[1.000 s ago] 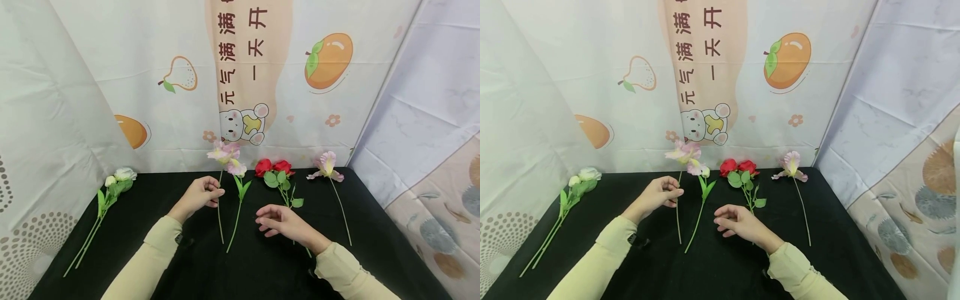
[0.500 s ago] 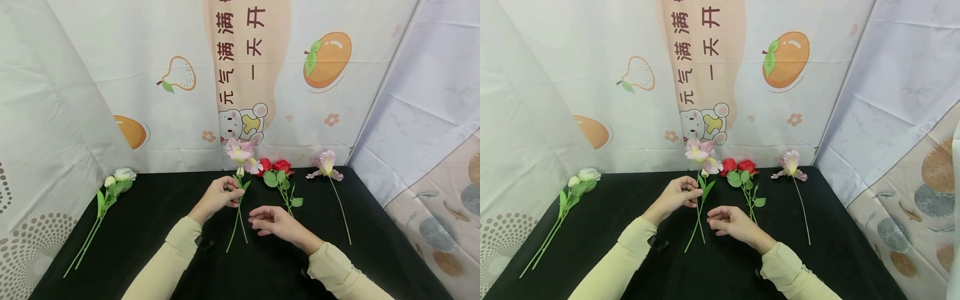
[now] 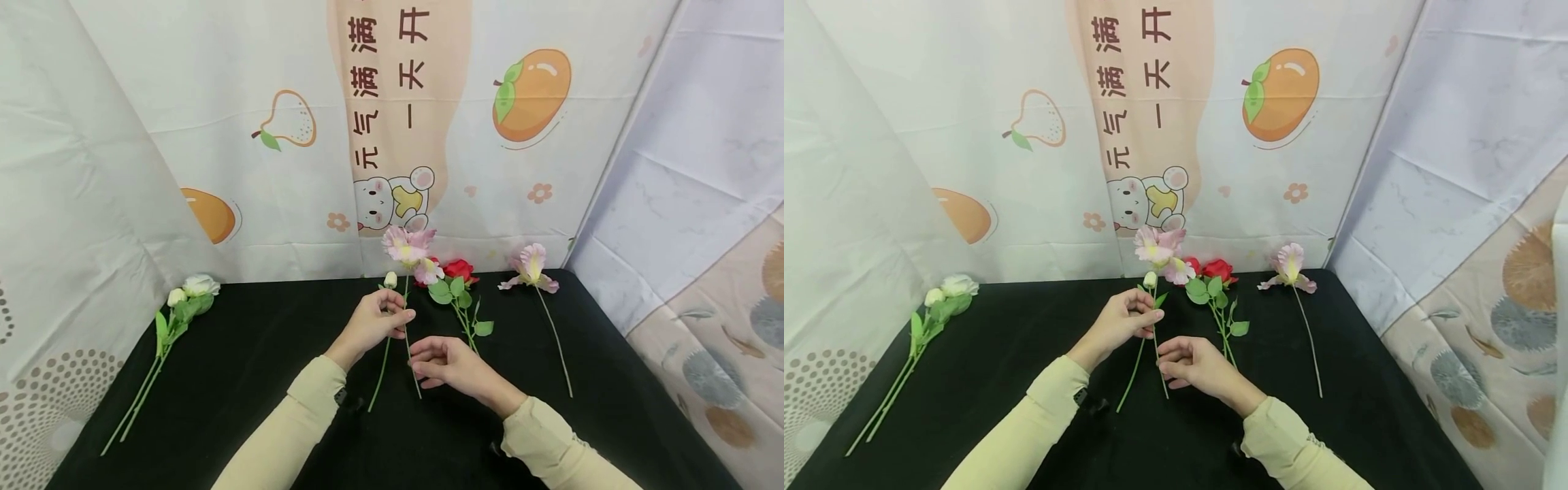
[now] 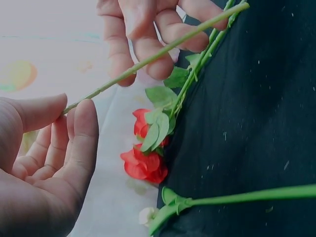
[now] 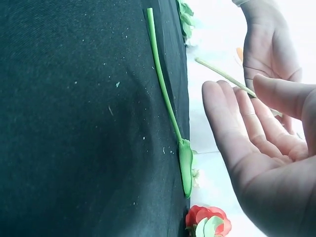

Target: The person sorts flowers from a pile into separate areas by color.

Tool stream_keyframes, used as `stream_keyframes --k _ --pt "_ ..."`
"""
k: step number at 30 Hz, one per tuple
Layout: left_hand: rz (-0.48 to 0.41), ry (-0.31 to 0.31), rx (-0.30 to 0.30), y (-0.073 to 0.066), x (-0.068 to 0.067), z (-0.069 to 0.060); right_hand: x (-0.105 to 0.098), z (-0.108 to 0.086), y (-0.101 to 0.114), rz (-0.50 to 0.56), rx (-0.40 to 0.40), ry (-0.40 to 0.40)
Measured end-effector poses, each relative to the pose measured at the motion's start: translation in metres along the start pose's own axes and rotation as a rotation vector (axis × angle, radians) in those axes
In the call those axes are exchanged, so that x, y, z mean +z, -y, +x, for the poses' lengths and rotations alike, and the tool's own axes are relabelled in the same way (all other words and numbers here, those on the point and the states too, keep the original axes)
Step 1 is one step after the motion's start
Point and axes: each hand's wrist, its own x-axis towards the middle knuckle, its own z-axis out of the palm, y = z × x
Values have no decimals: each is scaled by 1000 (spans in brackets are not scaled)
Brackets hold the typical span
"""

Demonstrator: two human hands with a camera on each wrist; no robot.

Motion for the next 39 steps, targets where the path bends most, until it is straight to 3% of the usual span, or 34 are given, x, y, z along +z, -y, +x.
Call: stream_keyframes --k 12,21,29,39 --pt "-19 19 15 -3 21 4 -3 -5 -4 -32 -24 -115" --pt "-19 30 5 -1 25 5 -6 -10 -3 -26 -27 -109" --pt "9 39 42 -2 29 6 -10 -11 -5 -10 -17 -132" --pt "48 44 49 0 27 3 -30 -23 -10 -35 -24 -192"
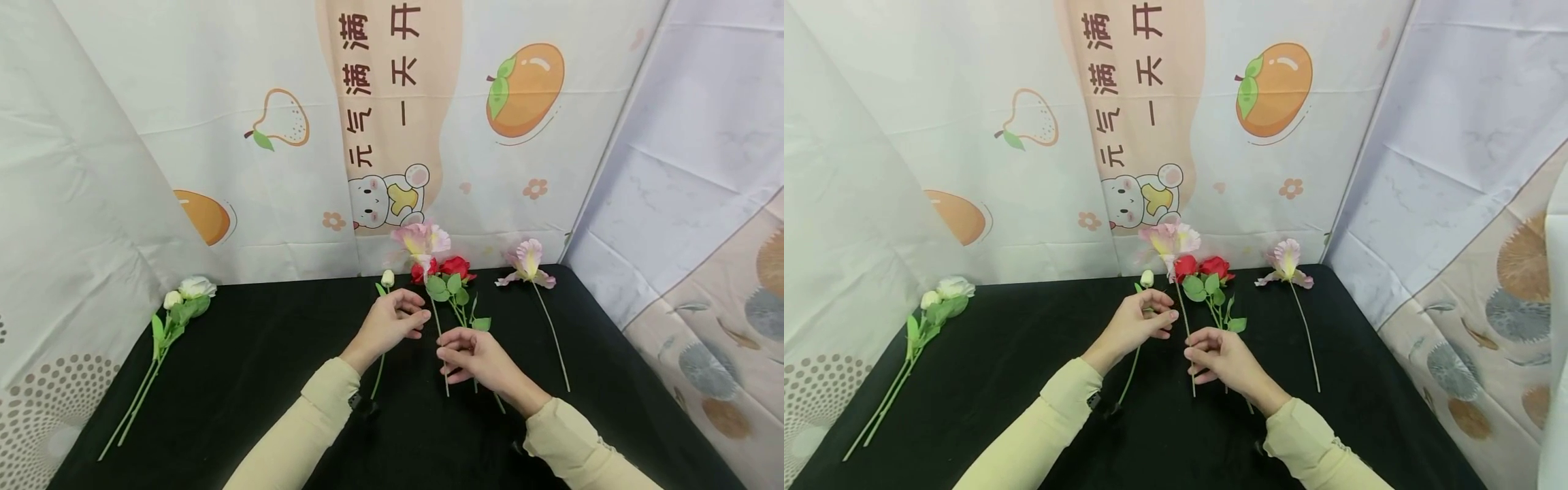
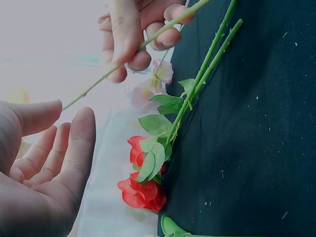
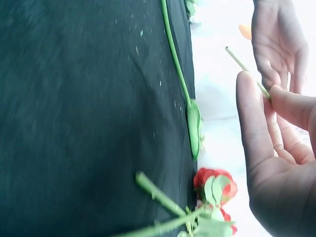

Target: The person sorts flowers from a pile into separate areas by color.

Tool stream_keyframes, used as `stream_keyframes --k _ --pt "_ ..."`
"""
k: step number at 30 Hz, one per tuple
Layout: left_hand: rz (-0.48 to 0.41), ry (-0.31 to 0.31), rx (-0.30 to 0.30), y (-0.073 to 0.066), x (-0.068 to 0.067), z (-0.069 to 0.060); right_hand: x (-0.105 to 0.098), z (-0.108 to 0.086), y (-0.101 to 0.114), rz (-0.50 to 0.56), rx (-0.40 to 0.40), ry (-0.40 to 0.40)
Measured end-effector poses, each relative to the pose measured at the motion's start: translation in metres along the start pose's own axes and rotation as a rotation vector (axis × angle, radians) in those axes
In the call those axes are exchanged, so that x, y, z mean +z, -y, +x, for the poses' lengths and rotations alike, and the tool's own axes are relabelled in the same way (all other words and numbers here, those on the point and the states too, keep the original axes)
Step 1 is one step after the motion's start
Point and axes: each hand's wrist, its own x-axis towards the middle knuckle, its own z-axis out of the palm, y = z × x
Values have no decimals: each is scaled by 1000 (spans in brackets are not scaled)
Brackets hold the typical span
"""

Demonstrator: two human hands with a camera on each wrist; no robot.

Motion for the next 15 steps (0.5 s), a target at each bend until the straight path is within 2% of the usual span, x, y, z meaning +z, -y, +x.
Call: stream_keyframes --k 8,15 --pt "25 9 -25 4 -13 -9 -28 -9 -5 -3 -7 -74" --pt "59 -5 -48 15 -35 -19 -53 -20 -8 23 18 -180"
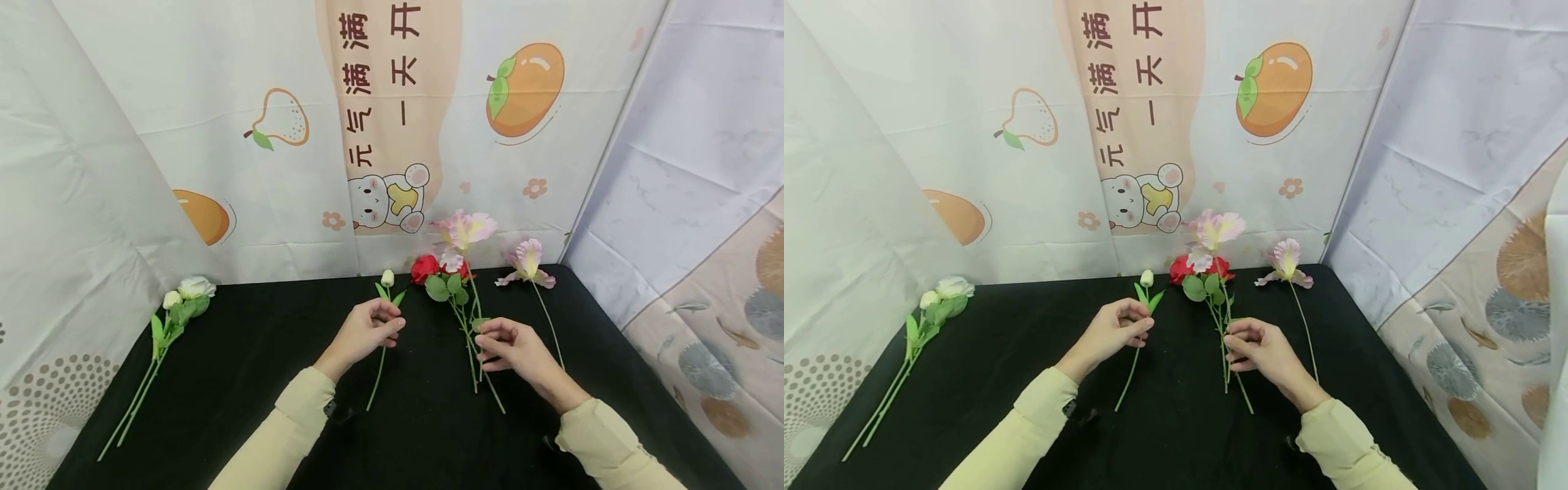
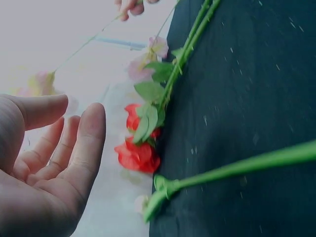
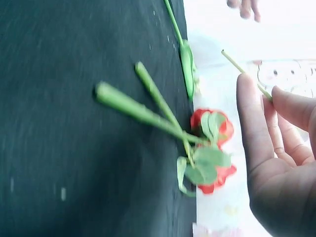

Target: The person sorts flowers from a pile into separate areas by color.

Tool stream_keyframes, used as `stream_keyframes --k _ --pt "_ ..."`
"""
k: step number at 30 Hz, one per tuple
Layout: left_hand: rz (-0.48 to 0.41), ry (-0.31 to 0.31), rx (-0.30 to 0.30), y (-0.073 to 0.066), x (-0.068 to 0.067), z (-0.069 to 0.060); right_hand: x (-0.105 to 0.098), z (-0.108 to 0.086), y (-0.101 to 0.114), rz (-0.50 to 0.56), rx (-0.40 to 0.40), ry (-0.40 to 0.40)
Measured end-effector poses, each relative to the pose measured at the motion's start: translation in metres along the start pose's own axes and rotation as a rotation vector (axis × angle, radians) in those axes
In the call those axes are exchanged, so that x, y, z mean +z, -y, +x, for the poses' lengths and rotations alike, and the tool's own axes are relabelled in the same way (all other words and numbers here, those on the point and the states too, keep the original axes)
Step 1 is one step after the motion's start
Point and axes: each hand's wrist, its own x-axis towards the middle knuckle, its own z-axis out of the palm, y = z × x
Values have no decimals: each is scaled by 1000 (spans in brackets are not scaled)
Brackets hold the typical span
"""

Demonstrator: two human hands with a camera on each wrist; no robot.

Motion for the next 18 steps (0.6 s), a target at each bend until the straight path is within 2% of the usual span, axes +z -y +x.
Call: stream_keyframes --k 10,18 --pt "5 -69 -48 15 -34 -17 -35 -10 -8 68 -24 -82" --pt "6 -104 -76 21 -53 -30 -53 -15 -14 98 -43 -125"
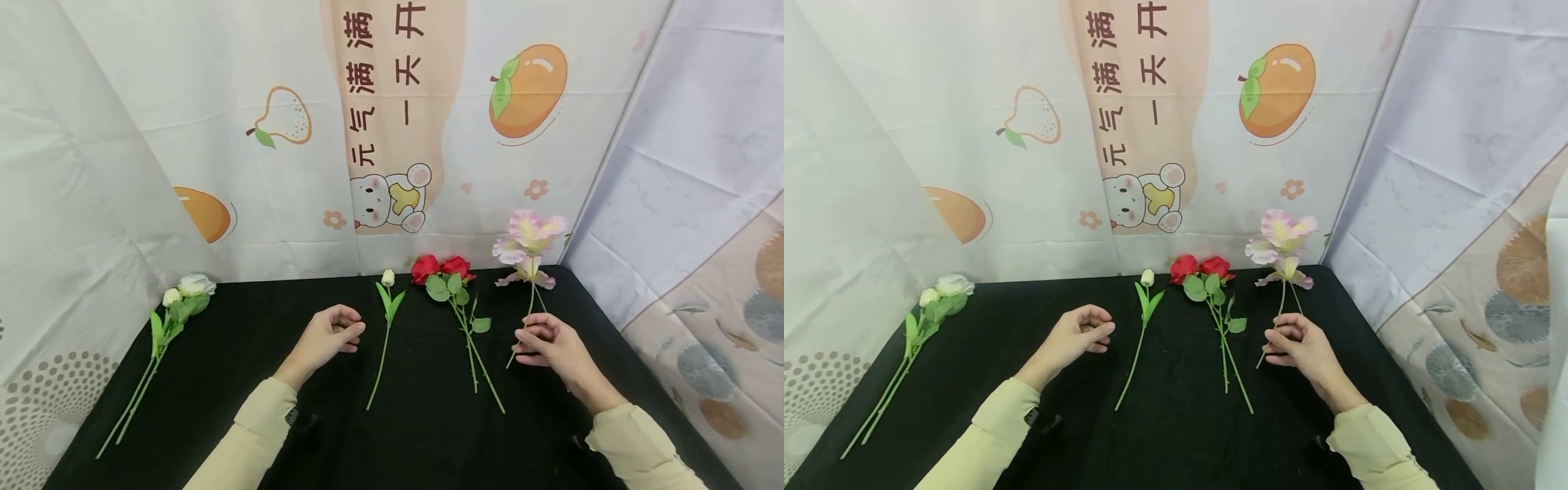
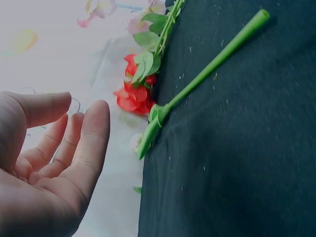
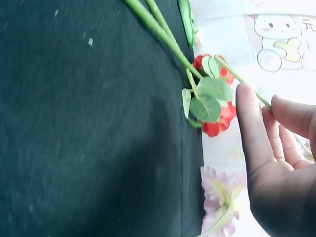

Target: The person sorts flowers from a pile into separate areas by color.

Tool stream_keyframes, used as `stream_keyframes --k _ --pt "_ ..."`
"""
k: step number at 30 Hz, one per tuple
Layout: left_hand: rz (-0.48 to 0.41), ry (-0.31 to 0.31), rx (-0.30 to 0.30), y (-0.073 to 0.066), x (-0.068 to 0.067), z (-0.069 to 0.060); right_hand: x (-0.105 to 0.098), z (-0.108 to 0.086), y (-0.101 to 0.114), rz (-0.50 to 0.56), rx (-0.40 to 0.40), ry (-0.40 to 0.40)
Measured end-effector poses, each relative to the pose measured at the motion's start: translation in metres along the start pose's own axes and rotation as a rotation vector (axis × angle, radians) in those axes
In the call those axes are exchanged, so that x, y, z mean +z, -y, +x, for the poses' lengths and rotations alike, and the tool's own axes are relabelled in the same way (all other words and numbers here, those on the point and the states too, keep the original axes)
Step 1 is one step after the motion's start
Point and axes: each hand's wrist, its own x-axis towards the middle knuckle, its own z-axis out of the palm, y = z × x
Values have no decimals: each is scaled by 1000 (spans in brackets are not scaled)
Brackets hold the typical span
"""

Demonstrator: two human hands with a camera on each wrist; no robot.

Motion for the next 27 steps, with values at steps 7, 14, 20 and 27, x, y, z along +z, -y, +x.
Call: stream_keyframes --k 7,14,20,27 --pt "-3 -23 -4 6 -10 -3 -16 -1 -8 52 4 -37" --pt "17 -54 -18 9 -26 -12 -28 1 -12 81 35 -60" --pt "49 -82 -45 15 -46 -23 -41 6 -18 73 97 -59" --pt "71 -116 -73 21 -67 -38 -54 6 -22 -78 181 -88"
